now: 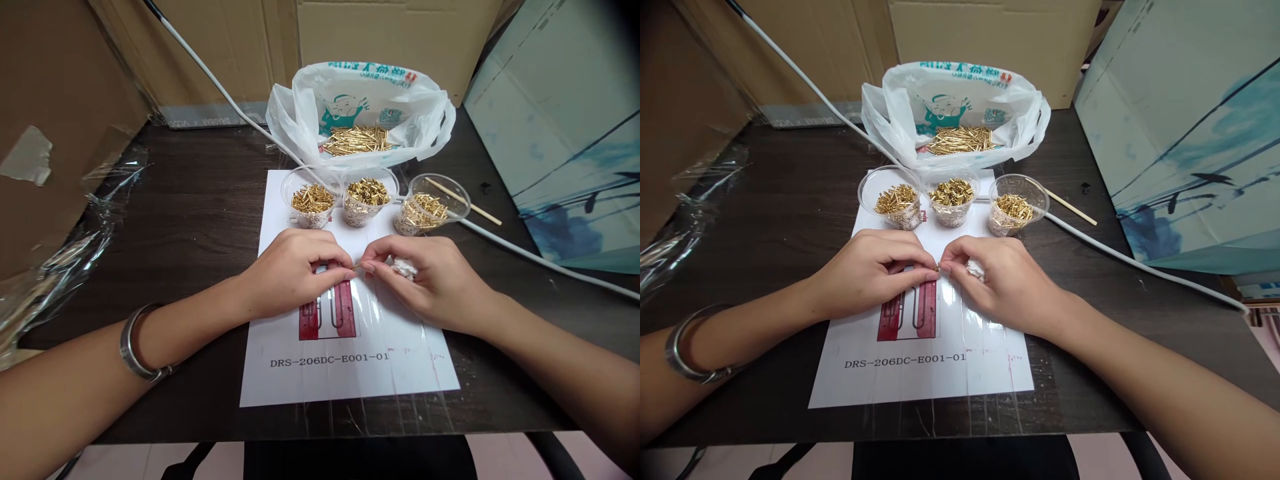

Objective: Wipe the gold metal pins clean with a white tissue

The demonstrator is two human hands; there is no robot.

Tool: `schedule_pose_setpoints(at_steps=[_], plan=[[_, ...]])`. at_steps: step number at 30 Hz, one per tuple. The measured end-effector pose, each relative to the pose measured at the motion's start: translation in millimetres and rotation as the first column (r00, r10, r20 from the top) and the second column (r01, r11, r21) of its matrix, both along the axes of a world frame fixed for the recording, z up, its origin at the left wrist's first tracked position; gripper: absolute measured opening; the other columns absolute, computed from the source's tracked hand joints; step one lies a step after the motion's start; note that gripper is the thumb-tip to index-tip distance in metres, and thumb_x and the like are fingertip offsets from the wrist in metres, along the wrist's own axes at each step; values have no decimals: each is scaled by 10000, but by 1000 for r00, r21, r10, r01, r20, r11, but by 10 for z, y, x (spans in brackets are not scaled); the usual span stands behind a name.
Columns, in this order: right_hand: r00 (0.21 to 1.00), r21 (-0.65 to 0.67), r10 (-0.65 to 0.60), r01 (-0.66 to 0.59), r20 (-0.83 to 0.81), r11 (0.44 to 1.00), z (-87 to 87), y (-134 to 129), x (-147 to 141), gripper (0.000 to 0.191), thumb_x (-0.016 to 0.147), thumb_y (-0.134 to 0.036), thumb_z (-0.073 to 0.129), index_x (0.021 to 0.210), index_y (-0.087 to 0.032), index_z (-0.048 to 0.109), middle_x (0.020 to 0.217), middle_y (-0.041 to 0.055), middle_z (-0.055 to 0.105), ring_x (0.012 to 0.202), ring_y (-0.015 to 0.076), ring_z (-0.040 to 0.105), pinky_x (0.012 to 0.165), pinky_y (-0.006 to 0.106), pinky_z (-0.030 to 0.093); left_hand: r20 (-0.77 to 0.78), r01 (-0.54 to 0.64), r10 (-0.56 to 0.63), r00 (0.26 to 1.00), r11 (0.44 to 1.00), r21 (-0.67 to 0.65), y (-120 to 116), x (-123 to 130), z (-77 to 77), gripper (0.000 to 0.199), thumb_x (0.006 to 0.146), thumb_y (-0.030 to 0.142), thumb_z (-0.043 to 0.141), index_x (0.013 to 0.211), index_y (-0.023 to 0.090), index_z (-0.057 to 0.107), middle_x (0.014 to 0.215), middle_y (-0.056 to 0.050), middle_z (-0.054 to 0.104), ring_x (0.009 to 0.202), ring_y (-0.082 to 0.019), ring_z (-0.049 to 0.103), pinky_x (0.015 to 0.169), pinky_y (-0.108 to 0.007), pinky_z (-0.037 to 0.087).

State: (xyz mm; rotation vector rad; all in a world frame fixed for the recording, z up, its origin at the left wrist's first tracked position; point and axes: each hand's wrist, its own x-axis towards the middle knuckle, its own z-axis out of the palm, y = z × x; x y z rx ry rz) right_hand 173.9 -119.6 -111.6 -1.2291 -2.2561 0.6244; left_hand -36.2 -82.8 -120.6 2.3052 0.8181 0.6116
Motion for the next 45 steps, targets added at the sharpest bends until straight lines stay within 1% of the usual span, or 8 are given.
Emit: schedule_pose_setpoints(at_steps=[6, 11, 16, 21, 26, 32, 39, 45], plan=[[1000, -5, -8, 8, -10, 1000, 4, 13, -3, 134, 879, -260, 537, 864, -173, 639, 756, -7, 667, 638, 90, 576, 609, 217, 416, 9, -14, 15, 1000, 998, -58, 3, 12, 0, 145, 841, 276, 624, 843, 195, 744, 721, -12, 662, 664, -107, 570, 618, -231, 423], [1000, -12, -3, 3, -20, 1000, -6, 19, -10, 128, 874, -255, 547, 858, -170, 641, 759, -17, 663, 650, 76, 571, 621, 204, 409, 3, -15, 15, 1000, 998, -62, 4, -1, -5, 148, 846, 270, 618, 842, 202, 749, 723, -11, 669, 665, -106, 580, 619, -230, 432], [1000, -21, -10, 9, -16, 1000, -9, 25, -9, 125, 870, -260, 555, 855, -172, 642, 752, -23, 660, 651, 75, 568, 616, 202, 398, -11, -25, 24, 1000, 998, -52, 6, -4, -12, 143, 831, 287, 637, 831, 202, 752, 681, -5, 640, 639, -101, 554, 594, -231, 410], [1000, -27, -7, 7, -8, 1000, -10, 28, -6, 129, 870, -263, 552, 848, -173, 642, 743, -12, 659, 634, 86, 564, 605, 212, 399, -21, -35, 35, 999, 999, -22, 0, -4, 16, 135, 815, 273, 644, 825, 188, 749, 603, 7, 560, 566, -90, 480, 544, -233, 369], [1000, -20, -3, 3, -14, 1000, -7, 22, 3, 129, 869, -270, 557, 853, -173, 641, 742, -10, 657, 631, 87, 565, 603, 212, 403, -20, -32, 31, 999, 999, -40, -2, -19, 42, 193, 864, 202, 535, 885, 177, 725, 677, -12, 587, 637, -109, 505, 581, -242, 387], [1000, -30, 7, -7, -1, 1000, 12, 28, 7, 140, 874, -278, 550, 845, -175, 641, 723, -16, 650, 622, 84, 555, 594, 210, 392, -12, -19, 19, 1000, 1000, -24, -10, 3, 52, 151, 821, 207, 603, 933, 184, 703, 775, -2, 633, 557, -77, 430, 538, -222, 373], [1000, -33, 17, -17, 4, 999, 21, 22, 36, 127, 869, -264, 555, 847, -178, 645, 720, -19, 646, 626, 81, 552, 599, 209, 387, -14, -19, 20, 1000, 999, 27, -39, 60, 59, 106, 784, 202, 664, 878, 180, 710, 774, 5, 679, 620, -85, 527, 624, -218, 432], [1000, -45, 24, -24, -9, 999, 20, 21, 42, 126, 870, -267, 562, 847, -179, 649, 724, -17, 650, 636, 86, 564, 604, 209, 390, -25, -105, 105, 994, 994, 6, -105, 105, 36, 82, 799, 197, 645, 838, 192, 718, 768, 11, 696, 640, -96, 564, 646, -230, 447]])
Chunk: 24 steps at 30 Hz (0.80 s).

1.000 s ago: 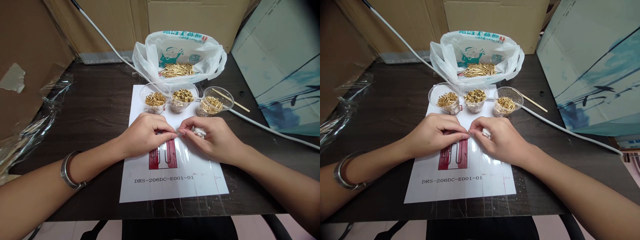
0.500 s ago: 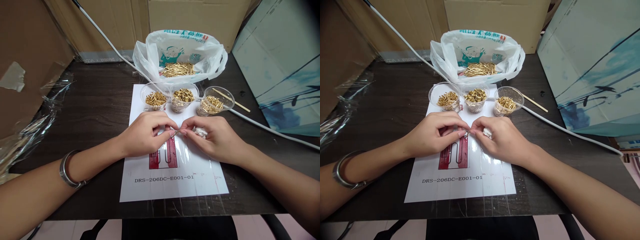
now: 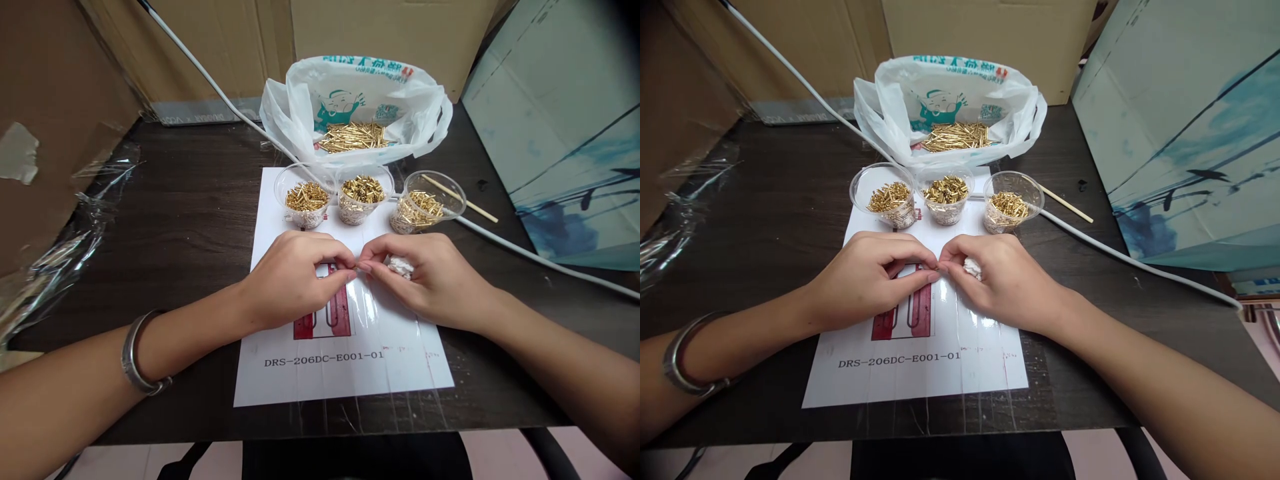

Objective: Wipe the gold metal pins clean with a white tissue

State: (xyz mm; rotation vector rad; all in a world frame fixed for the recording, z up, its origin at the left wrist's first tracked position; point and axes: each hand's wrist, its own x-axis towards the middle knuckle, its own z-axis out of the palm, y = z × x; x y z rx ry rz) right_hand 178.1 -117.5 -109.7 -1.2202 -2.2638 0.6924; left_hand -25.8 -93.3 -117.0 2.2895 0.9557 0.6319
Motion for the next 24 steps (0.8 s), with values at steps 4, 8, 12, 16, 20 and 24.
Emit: schedule_pose_setpoints(at_steps=[4, 8, 12, 16, 20, 24], plan=[[1000, -25, 8, -9, -8, 1000, -10, -1, -3, 137, 875, -274, 552, 857, -179, 650, 740, -8, 659, 652, 96, 578, 615, 215, 399, 28, -10, 11, 1000, 999, -35, -20, 5, -15, 108, 818, 199, 625, 865, 200, 722, 813, 3, 704, 707, -110, 596, 644, -235, 446], [1000, -23, -4, 4, -9, 1000, -2, -4, 0, 126, 867, -278, 563, 849, -183, 643, 740, -13, 656, 660, 95, 582, 625, 215, 406, 61, 9, -7, 998, 999, -43, -16, -5, -32, 120, 840, 203, 605, 866, 197, 722, 810, -2, 698, 726, -114, 599, 660, -242, 448], [995, 14, -99, 100, -7, 995, 61, -32, -10, 140, 831, -314, 598, 845, -175, 607, 709, -17, 626, 577, 87, 541, 569, 222, 384, 70, 12, -9, 998, 999, -43, -17, -14, -36, 114, 834, 187, 614, 850, 191, 726, 793, 2, 694, 720, -110, 597, 669, -246, 446], [994, -52, -102, 104, 35, 993, 117, -68, -37, 139, 790, -291, 600, 848, -174, 549, 588, -51, 521, 427, 65, 384, 483, 229, 316, 69, 24, -21, 997, 999, -44, -20, -15, -36, 109, 833, 201, 621, 806, 183, 725, 777, 0, 694, 713, -111, 598, 675, -251, 450], [995, -39, -68, 71, 77, 997, 93, -63, -52, 160, 731, -148, 545, 890, -171, 540, 681, -29, 550, 563, 98, 456, 591, 244, 346, 76, 21, -18, 997, 999, -43, -16, -8, -42, 114, 834, 191, 614, 834, 186, 729, 820, -6, 708, 747, -121, 613, 700, -258, 462], [993, -64, -71, 77, 93, 995, 35, -39, -53, 125, 784, -185, 496, 899, -168, 541, 763, 2, 571, 682, 133, 491, 647, 265, 344, 80, 32, -28, 996, 998, -47, -12, -6, -46, 114, 830, 182, 618, 831, 181, 732, 824, -2, 711, 754, -116, 619, 707, -252, 464]])
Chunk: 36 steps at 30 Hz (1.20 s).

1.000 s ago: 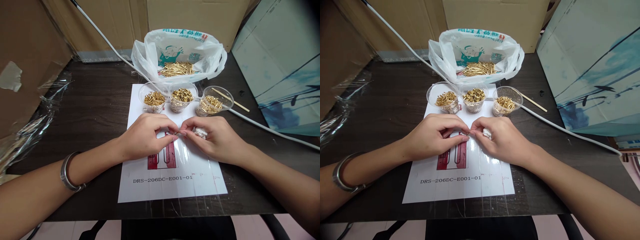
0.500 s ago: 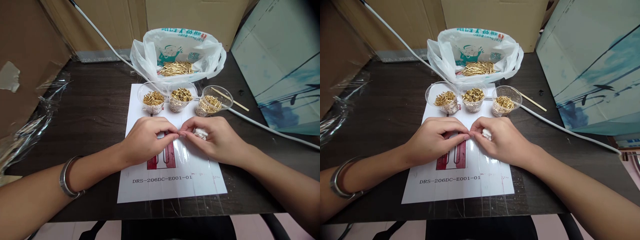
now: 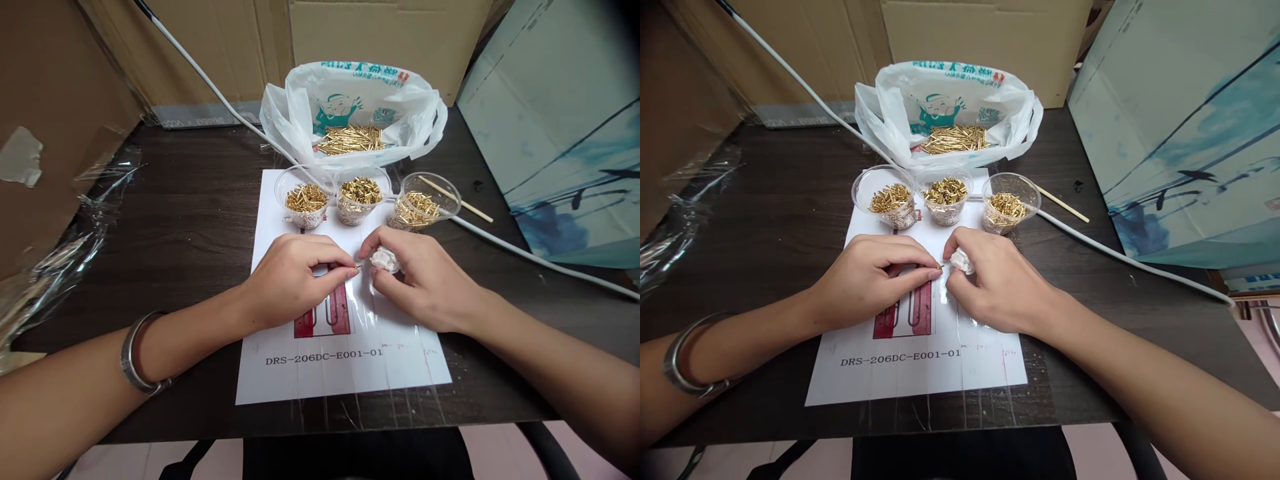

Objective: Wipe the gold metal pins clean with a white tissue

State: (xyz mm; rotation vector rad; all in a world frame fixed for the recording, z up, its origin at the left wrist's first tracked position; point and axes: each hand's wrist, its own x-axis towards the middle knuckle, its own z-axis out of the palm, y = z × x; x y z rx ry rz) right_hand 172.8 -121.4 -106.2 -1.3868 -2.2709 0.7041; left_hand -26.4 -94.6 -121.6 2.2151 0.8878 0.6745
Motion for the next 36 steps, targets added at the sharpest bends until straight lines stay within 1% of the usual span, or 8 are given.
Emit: schedule_pose_setpoints(at_steps=[6, 9, 14, 21, 27, 29, 33, 36], plan=[[989, 5, 27, -28, 146, 1000, -30, 14, -25, 209, 876, -347, 403, 908, -171, 510, 746, 21, 535, 716, 175, 469, 675, 314, 319, 6, 18, -19, 1000, 999, 29, -3, -10, -6, 119, 835, 187, 618, 824, 176, 736, 797, 5, 708, 744, -107, 616, 697, -242, 460], [978, -2, 58, -59, 199, 998, -24, 17, -43, 211, 882, -352, 399, 918, -171, 501, 738, 14, 528, 717, 175, 456, 703, 325, 319, 6, 18, -18, 1000, 999, 26, -1, -3, -7, 125, 836, 180, 615, 833, 172, 740, 807, 3, 707, 746, -105, 613, 696, -240, 459], [974, 26, 80, -87, 213, 996, -39, 16, -43, 224, 876, -386, 428, 920, -176, 489, 749, 2, 527, 689, 158, 431, 689, 311, 307, 7, 18, -18, 1000, 999, 27, 4, -2, -4, 114, 830, 195, 625, 820, 163, 735, 805, 4, 707, 743, -103, 614, 697, -237, 460], [963, 33, 128, -139, 238, 990, -50, 17, -19, 178, 858, -319, 428, 890, -163, 508, 802, 19, 536, 746, 165, 456, 704, 318, 299, 9, 16, -16, 1000, 1000, 13, -4, -18, -5, 110, 830, 184, 626, 828, 173, 736, 810, 12, 711, 752, -99, 617, 700, -230, 461], [936, 27, 193, -210, 294, 977, -29, 24, -32, 157, 864, -227, 357, 761, -172, 463, 738, 19, 485, 714, 164, 420, 673, 318, 280, 31, 36, -36, 999, 999, 21, 2, -17, -15, 111, 831, 188, 631, 832, 164, 739, 831, 3, 721, 777, -99, 628, 726, -224, 467], [934, 26, 199, -216, 296, 976, -26, 20, -34, 163, 876, -237, 351, 769, -173, 456, 752, 21, 485, 719, 165, 416, 678, 319, 279, 34, 36, -37, 999, 999, 21, 5, -17, -17, 110, 831, 184, 630, 830, 162, 738, 826, 2, 721, 772, -100, 628, 724, -223, 469], [940, 38, 211, -229, 266, 973, -31, 9, -27, 253, 922, -347, 331, 796, -173, 465, 766, 24, 490, 740, 170, 413, 693, 323, 277, 33, 44, -45, 998, 999, 22, 12, -13, -18, 112, 835, 182, 626, 833, 158, 735, 820, -1, 716, 766, -102, 624, 717, -229, 468], [946, 44, 202, -220, 255, 975, -40, 17, -32, 284, 936, -336, 292, 758, -176, 445, 733, 19, 476, 713, 165, 395, 678, 322, 265, 29, 47, -48, 998, 999, 16, 11, -14, -15, 127, 846, 203, 618, 837, 161, 737, 817, -4, 713, 759, -104, 619, 709, -236, 467]])
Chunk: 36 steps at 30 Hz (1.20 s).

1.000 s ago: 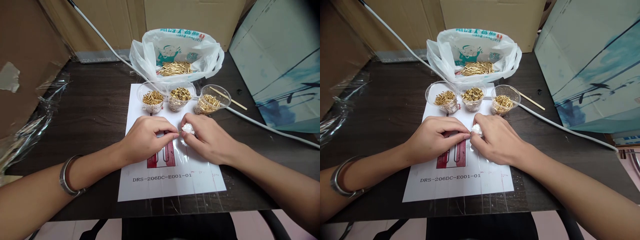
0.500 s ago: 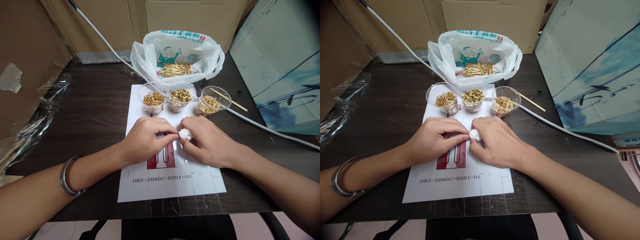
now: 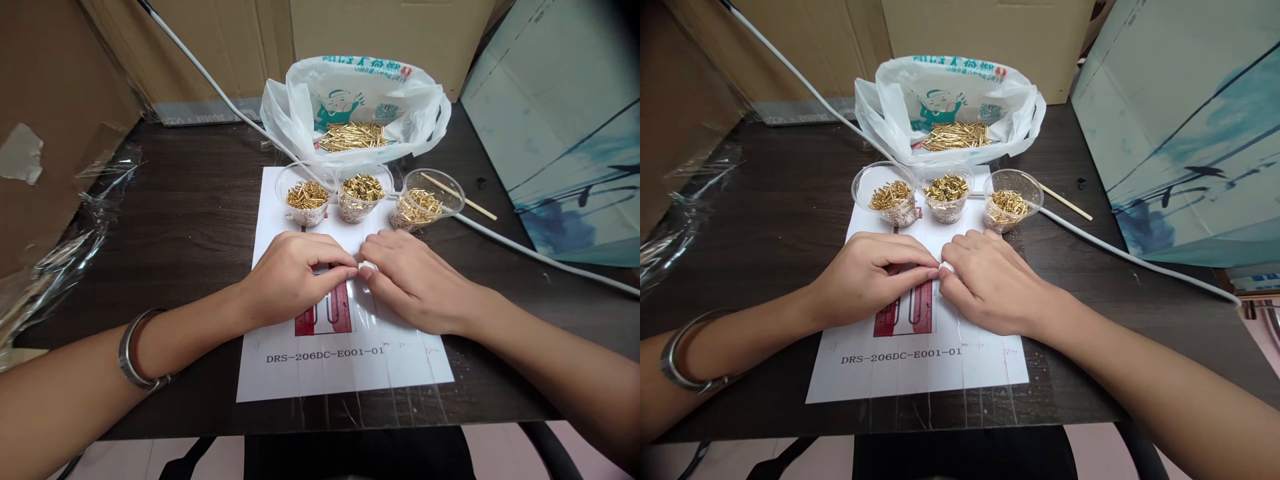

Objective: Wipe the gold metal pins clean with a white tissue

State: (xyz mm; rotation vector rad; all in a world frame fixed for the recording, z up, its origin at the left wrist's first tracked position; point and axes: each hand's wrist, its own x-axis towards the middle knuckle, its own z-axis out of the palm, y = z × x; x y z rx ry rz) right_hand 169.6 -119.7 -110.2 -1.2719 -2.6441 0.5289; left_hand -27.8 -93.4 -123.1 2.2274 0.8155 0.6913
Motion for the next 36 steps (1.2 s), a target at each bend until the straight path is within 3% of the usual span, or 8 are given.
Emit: schedule_pose_setpoints(at_steps=[10, 25, 31, 36], plan=[[999, 3, 17, -17, 39, 1000, -5, 25, 22, 163, 872, -274, 383, 766, -172, 456, 736, 25, 480, 719, 169, 399, 680, 321, 276, 0, 3, -3, 1000, 1000, -5, -3, -4, 1, 120, 839, 186, 624, 852, 166, 741, 841, -3, 721, 787, -106, 631, 735, -235, 480], [997, 4, 66, -66, 33, 998, 10, 47, 28, 181, 881, -247, 347, 768, -163, 461, 718, 35, 507, 697, 170, 400, 675, 322, 286, -7, 12, -12, 1000, 1000, 5, 5, -7, 3, 127, 849, 188, 606, 853, 187, 733, 848, -13, 723, 789, -129, 637, 732, -259, 497], [1000, -2, -7, 7, 16, 1000, 53, 53, 46, 184, 871, -276, 375, 804, -155, 495, 736, 47, 500, 729, 183, 411, 679, 321, 307, -15, 8, -7, 1000, 1000, 10, 2, -8, 11, 129, 853, 198, 603, 854, 180, 731, 844, -13, 720, 781, -124, 635, 728, -253, 492], [995, 76, -20, 12, 98, 997, 32, 34, 15, 119, 839, -245, 402, 754, -169, 435, 731, 40, 490, 710, 175, 400, 669, 317, 306, -19, -3, 3, 1000, 1000, 13, 2, -7, 13, 126, 847, 189, 608, 852, 174, 733, 832, -13, 717, 778, -121, 631, 724, -251, 485]])
